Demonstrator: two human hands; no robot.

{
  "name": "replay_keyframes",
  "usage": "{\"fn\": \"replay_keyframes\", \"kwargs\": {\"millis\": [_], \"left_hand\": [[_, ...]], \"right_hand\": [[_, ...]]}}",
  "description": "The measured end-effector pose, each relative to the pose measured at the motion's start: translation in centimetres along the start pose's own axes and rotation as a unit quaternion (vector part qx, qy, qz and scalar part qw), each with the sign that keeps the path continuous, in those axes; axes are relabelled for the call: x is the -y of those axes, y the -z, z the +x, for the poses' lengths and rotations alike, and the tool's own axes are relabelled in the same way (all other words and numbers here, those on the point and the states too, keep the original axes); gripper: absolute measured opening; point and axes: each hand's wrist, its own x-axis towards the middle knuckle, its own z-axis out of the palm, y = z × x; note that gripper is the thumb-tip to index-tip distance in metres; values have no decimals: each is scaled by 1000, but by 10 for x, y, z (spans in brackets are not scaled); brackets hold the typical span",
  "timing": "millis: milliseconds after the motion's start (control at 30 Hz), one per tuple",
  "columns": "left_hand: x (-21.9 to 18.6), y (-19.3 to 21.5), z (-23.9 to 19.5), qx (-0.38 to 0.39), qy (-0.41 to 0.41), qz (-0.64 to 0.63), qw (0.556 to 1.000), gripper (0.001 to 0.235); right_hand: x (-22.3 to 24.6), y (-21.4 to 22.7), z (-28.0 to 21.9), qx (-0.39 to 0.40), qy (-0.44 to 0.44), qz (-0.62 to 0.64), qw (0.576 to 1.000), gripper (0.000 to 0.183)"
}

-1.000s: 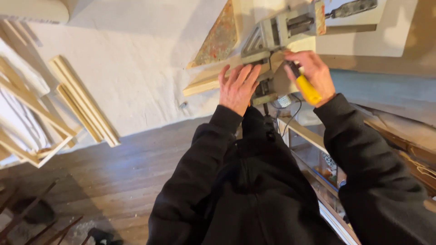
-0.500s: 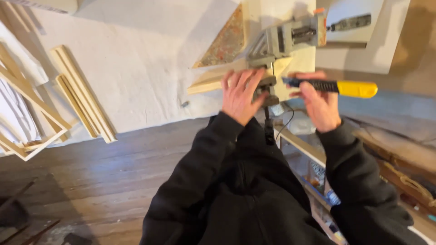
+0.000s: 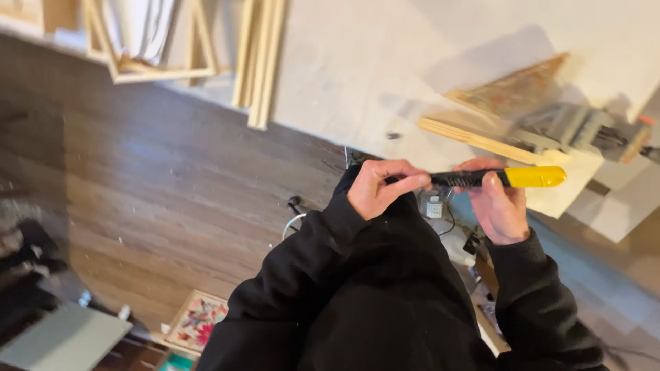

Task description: Assembling wooden art frames using glue, clamps, and a hammer.

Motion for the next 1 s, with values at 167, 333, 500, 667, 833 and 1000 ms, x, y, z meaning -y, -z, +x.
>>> {"fn": "replay_keyframes", "kwargs": {"millis": [167, 333, 500, 667, 833, 1000], "left_hand": [[17, 69, -49, 16, -31, 3, 999, 19], [128, 149, -88, -354, 46, 18, 934, 30], [81, 186, -59, -376, 29, 439, 816, 21], [67, 206, 10, -397, -81, 516, 754, 32], [97, 220, 49, -402, -73, 612, 677, 25], [94, 212, 52, -417, -71, 584, 693, 13]], "right_hand": [[-9, -26, 34, 56, -33, -61, 996, 19], [16, -96, 102, 91, 47, -362, 927, 19], [-23, -129, 183, 264, 113, -676, 679, 40], [-47, -129, 214, 343, 125, -777, 513, 36], [-59, -116, 214, 300, 250, -781, 487, 47], [-42, -132, 175, 233, 215, -703, 637, 40]]}}
